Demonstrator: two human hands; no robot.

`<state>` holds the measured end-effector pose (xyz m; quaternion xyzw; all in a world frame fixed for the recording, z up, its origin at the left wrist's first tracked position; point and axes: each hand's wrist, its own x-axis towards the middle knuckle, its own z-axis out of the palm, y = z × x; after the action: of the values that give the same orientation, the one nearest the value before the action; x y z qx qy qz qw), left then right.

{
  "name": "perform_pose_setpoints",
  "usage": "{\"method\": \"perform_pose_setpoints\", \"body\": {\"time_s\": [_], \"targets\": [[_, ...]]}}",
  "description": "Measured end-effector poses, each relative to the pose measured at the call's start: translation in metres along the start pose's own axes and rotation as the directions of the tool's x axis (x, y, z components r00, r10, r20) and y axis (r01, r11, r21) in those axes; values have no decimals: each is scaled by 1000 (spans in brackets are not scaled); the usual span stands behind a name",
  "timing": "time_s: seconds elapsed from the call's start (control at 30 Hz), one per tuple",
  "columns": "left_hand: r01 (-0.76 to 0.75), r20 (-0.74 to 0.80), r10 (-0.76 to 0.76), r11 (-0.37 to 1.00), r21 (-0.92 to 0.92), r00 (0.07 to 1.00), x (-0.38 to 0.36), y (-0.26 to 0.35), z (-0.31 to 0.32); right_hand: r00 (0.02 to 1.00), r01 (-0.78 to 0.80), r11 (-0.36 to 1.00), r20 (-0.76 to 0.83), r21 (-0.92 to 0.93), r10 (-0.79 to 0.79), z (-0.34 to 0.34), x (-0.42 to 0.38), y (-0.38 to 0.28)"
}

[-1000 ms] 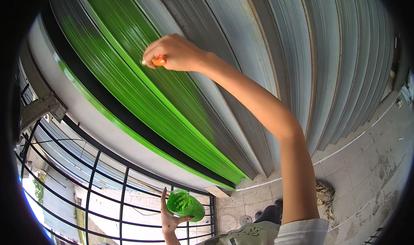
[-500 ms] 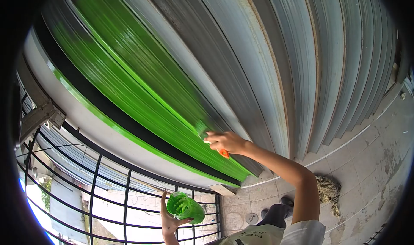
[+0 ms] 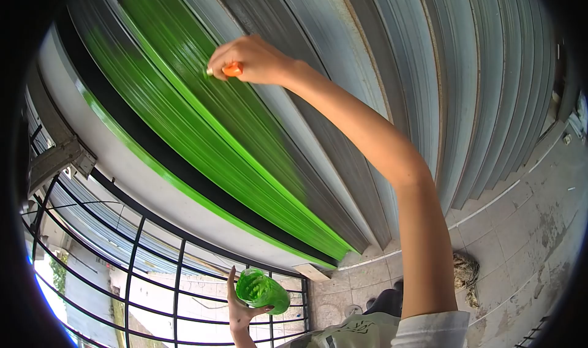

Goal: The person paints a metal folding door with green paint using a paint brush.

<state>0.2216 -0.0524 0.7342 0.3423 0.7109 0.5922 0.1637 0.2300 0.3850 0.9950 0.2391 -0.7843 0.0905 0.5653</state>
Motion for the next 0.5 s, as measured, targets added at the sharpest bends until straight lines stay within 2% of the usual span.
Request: {"method": "perform_pose_setpoints", "body": {"time_s": [0.1,0.13,0.17,0.2,0.3,0.43,0.5], "targets": [[-30,0,30,1000,6,1000,-1,-10,-5,986,-11,1000,-166,27,15,15,-11,12],[-47,4,47,999,9,999,-1,-15,-8,993,-109,994,-38,-2,109,23,-29,12],[-41,12,41,999,13,999,1,-14,-7,997,-77,997,-21,-17,76,36,-51,14],[-28,20,27,999,19,999,0,-13,-7,984,-168,986,68,21,166,43,-75,5],[2,40,-2,1000,-2,999,-2,-13,-6,924,-329,943,223,53,310,64,-148,-36],[-13,49,12,1000,24,999,-1,-5,-2,864,-385,922,368,46,343,107,-254,-64],[-7,44,6,1000,18,999,-3,-4,-2,804,-418,907,488,53,341,103,-272,-76]]}}
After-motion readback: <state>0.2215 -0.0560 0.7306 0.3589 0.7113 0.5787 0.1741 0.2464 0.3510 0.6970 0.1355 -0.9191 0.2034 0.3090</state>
